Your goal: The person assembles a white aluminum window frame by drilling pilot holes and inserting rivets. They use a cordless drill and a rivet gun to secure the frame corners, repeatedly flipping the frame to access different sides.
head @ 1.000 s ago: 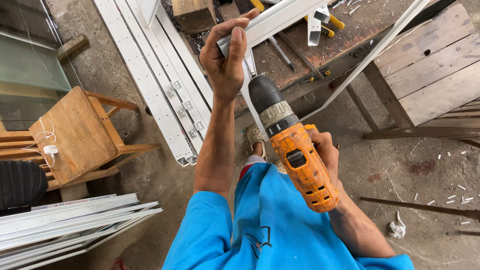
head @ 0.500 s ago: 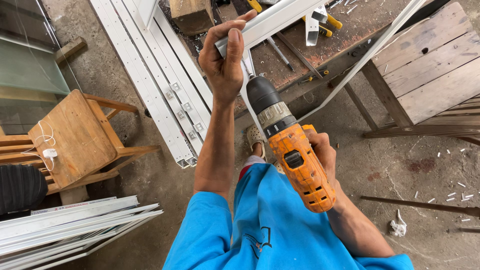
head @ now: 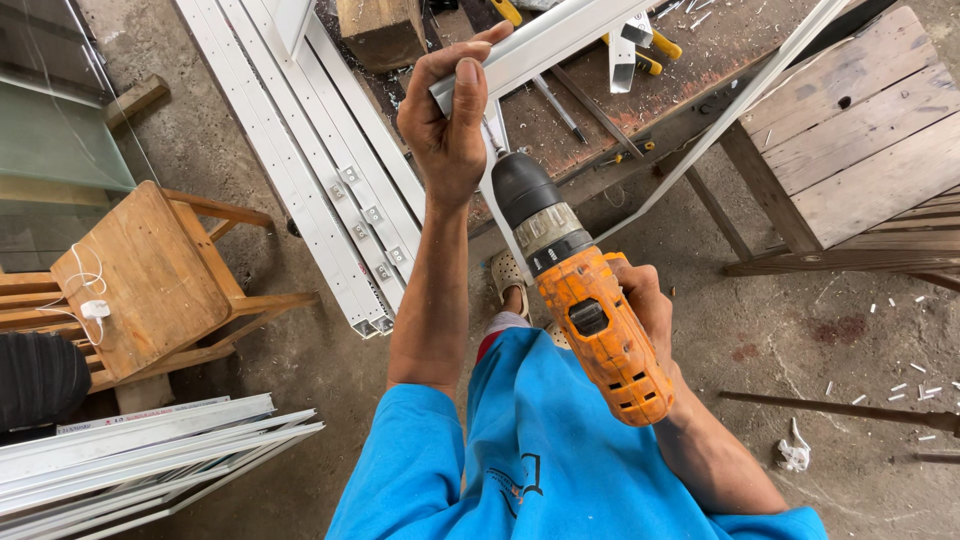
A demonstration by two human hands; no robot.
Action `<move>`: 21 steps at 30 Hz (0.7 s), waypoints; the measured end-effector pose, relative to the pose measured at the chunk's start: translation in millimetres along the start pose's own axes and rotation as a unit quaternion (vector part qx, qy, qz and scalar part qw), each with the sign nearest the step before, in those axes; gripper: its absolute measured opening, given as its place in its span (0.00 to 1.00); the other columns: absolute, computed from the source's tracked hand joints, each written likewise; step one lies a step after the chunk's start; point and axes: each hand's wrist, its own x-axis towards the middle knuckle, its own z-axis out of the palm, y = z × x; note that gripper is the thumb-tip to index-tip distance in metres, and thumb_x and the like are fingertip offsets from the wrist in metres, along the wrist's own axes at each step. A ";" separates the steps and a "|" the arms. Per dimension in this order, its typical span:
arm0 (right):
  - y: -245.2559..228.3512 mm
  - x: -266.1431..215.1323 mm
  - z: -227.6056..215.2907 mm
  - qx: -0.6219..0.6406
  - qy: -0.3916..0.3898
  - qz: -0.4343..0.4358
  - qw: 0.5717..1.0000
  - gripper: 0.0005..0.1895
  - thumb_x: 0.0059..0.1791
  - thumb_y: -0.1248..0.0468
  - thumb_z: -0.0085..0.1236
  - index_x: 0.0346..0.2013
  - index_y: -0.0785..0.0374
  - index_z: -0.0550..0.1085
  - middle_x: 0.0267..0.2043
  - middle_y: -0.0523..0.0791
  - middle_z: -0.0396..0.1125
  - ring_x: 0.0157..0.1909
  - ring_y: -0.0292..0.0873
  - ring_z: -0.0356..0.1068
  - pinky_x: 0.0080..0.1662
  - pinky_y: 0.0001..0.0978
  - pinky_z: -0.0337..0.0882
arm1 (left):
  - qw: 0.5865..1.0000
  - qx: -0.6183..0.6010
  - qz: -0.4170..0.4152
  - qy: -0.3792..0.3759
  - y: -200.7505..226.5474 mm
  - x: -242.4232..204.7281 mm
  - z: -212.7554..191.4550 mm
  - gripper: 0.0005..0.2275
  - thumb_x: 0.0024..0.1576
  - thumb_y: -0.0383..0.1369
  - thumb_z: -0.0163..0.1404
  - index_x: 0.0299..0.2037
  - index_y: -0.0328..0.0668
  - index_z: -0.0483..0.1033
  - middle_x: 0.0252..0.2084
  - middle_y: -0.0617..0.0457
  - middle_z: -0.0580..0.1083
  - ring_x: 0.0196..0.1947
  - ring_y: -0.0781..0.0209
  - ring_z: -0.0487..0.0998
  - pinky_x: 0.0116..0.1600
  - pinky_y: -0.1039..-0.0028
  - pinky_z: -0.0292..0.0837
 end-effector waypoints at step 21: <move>-11.8 9.7 6.1 0.023 -0.006 0.001 1.000 0.25 0.47 0.64 0.68 0.51 0.62 0.62 0.45 0.46 0.67 0.44 0.36 0.67 0.48 0.27 0.69 | 1.000 -0.029 -0.006 0.001 -3.9 -2.8 -1.0 0.07 0.69 0.29 0.46 0.51 0.40 0.77 0.60 0.42 0.76 0.58 0.54 0.81 0.69 0.59 0.76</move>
